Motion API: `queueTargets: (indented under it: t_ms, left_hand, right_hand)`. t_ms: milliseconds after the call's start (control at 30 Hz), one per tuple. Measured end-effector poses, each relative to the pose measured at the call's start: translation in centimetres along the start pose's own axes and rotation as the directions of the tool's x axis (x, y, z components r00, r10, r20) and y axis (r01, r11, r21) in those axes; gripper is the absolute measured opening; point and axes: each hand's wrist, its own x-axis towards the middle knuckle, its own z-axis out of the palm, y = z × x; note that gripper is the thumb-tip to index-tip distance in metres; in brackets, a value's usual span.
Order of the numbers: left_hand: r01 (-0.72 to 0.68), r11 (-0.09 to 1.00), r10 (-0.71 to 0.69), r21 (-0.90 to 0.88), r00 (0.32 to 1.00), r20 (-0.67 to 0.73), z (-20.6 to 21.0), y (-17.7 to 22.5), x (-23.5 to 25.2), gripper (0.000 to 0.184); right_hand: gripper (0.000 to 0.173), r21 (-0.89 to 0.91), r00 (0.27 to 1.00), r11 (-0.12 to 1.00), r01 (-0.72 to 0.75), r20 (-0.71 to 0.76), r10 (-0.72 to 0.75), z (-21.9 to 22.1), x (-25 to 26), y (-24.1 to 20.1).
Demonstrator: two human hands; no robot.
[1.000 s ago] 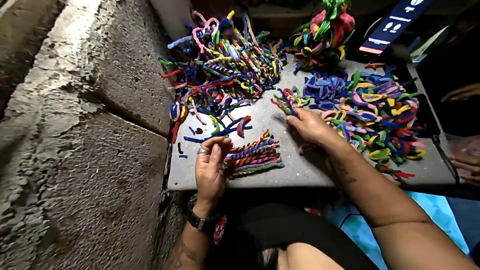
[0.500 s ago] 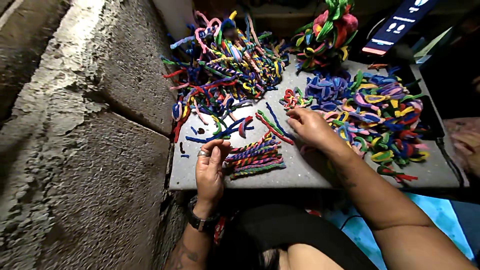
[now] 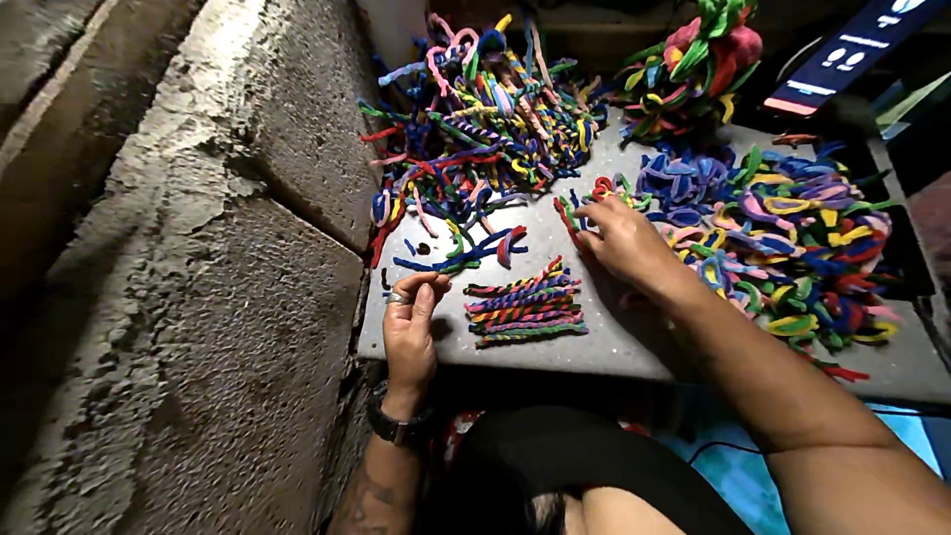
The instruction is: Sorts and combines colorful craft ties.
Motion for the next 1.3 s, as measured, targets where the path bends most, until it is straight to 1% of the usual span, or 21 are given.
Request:
queueTargets:
  t_ms: [67, 133, 233, 300, 367, 400, 467, 533, 633, 667, 733, 833, 900, 933, 1067, 1133, 1167, 1200, 1233, 1267, 1300]
  left_hand:
    - [-0.068, 0.987, 0.070, 0.145, 0.998, -0.005, -0.5, 0.0, 0.3, 0.020]
    - [-0.147, 0.932, 0.149, 0.332, 0.989, 0.020, -0.7, 0.1, 0.9, 0.019]
    - [-0.241, 0.811, 0.240, 0.533, 0.968, 0.073, -1.0, 0.5, 1.8, 0.019]
    - [-0.278, 0.696, 0.271, 0.662, 0.955, 0.116, -1.2, 0.4, 2.2, 0.019]
    - [-0.276, 0.574, 0.237, 0.771, 0.957, 0.166, -1.4, -0.1, 2.6, 0.021]
    - [-0.260, 0.525, 0.202, 0.811, 0.963, 0.178, -1.3, -0.4, 2.7, 0.022]
    - [-0.237, 0.445, 0.148, 0.864, 0.970, 0.191, -1.0, -1.0, 2.9, 0.024]
    - [-0.221, 0.386, 0.117, 0.896, 0.975, 0.191, -0.6, -1.6, 3.1, 0.027]
    - [-0.184, 0.318, 0.092, 0.930, 0.982, 0.163, 0.1, -1.9, 3.4, 0.030]
    - [-0.172, 0.300, 0.087, 0.938, 0.984, 0.153, 0.3, -2.0, 3.4, 0.030]
    - [-0.150, 0.274, 0.085, 0.950, 0.988, 0.131, 0.3, -2.1, 3.4, 0.026]
    - [-0.139, 0.269, 0.097, 0.953, 0.988, 0.117, 0.1, -2.0, 3.3, 0.020]
    - [-0.139, 0.269, 0.103, 0.953, 0.988, 0.114, -0.2, -2.1, 3.2, 0.018]
    - [-0.137, 0.273, 0.103, 0.952, 0.988, 0.112, -0.3, -2.1, 3.2, 0.018]
    - [-0.128, 0.306, 0.140, 0.943, 0.986, 0.089, -0.8, -2.1, 3.3, 0.017]
    - [-0.134, 0.394, 0.208, 0.909, 0.977, 0.054, -1.3, -1.9, 3.1, 0.019]
    - [-0.174, 0.455, 0.282, 0.873, 0.958, 0.045, -1.6, -1.7, 3.0, 0.020]
    - [-0.238, 0.520, 0.367, 0.821, 0.929, 0.037, -1.8, -1.5, 2.8, 0.021]
    - [-0.305, 0.577, 0.441, 0.757, 0.897, 0.026, -1.9, -1.3, 2.6, 0.022]
    - [-0.353, 0.626, 0.479, 0.695, 0.878, 0.014, -1.9, -1.0, 2.4, 0.024]
    - [-0.368, 0.681, 0.468, 0.633, 0.884, 0.011, -1.6, -0.7, 2.1, 0.026]
  right_hand:
    - [0.027, -0.002, 0.993, 0.993, 0.116, -0.036, -0.116, -0.3, 0.8, -1.3]
    - [0.023, -0.011, 0.966, 0.968, 0.252, -0.056, -0.252, 0.1, 1.8, -2.7]
    - [0.022, -0.023, 0.907, 0.906, 0.422, -0.009, -0.422, 1.5, 3.8, -4.1]
    - [0.020, -0.027, 0.887, 0.888, 0.460, 0.063, -0.458, 2.4, 4.9, -4.6]
    - [0.012, -0.048, 0.882, 0.884, 0.466, 0.106, -0.459, 2.9, 5.6, -4.7]
    - [0.011, -0.045, 0.886, 0.888, 0.458, 0.110, -0.451, 2.9, 5.8, -4.7]
    - [0.013, 0.019, 0.910, 0.914, 0.406, 0.088, -0.406, 2.0, 6.2, -4.9]
    - [0.016, 0.114, 0.936, 0.934, 0.339, 0.052, -0.347, 0.9, 6.7, -5.7]
    - [0.018, 0.190, 0.955, 0.936, 0.297, -0.039, -0.295, 0.9, 7.7, -6.7]
    - [0.019, 0.201, 0.961, 0.940, 0.276, -0.042, -0.273, 1.2, 7.9, -7.1]
    - [0.025, 0.183, 0.970, 0.954, 0.238, 0.010, -0.244, 1.7, 8.1, -7.3]
    - [0.028, 0.079, 0.953, 0.967, 0.242, 0.170, -0.252, 2.5, 7.1, -6.7]
    - [0.031, -0.003, 0.935, 0.971, 0.240, 0.271, -0.231, 3.2, 6.1, -6.2]
    - [0.029, -0.022, 0.930, 0.966, 0.259, 0.276, -0.243, 3.6, 5.8, -5.8]
    - [0.015, -0.029, 0.907, 0.931, 0.363, 0.242, -0.345, 4.4, 5.2, -5.1]
    - [0.013, -0.015, 0.896, 0.910, 0.415, 0.180, -0.406, 3.8, 5.1, -5.2]
    - [0.013, 0.014, 0.897, 0.907, 0.420, 0.141, -0.418, 3.1, 5.0, -5.4]
    - [0.015, 0.065, 0.909, 0.917, 0.394, 0.117, -0.399, 2.1, 4.8, -5.7]
    - [0.017, 0.145, 0.928, 0.931, 0.336, 0.117, -0.353, 1.1, 4.5, -6.2]
    - [0.017, 0.248, 0.948, 0.935, 0.254, 0.126, -0.291, 0.2, 4.1, -6.7]
    - [0.015, 0.363, 0.962, 0.917, 0.163, 0.150, -0.230, -0.4, 3.5, -7.2]
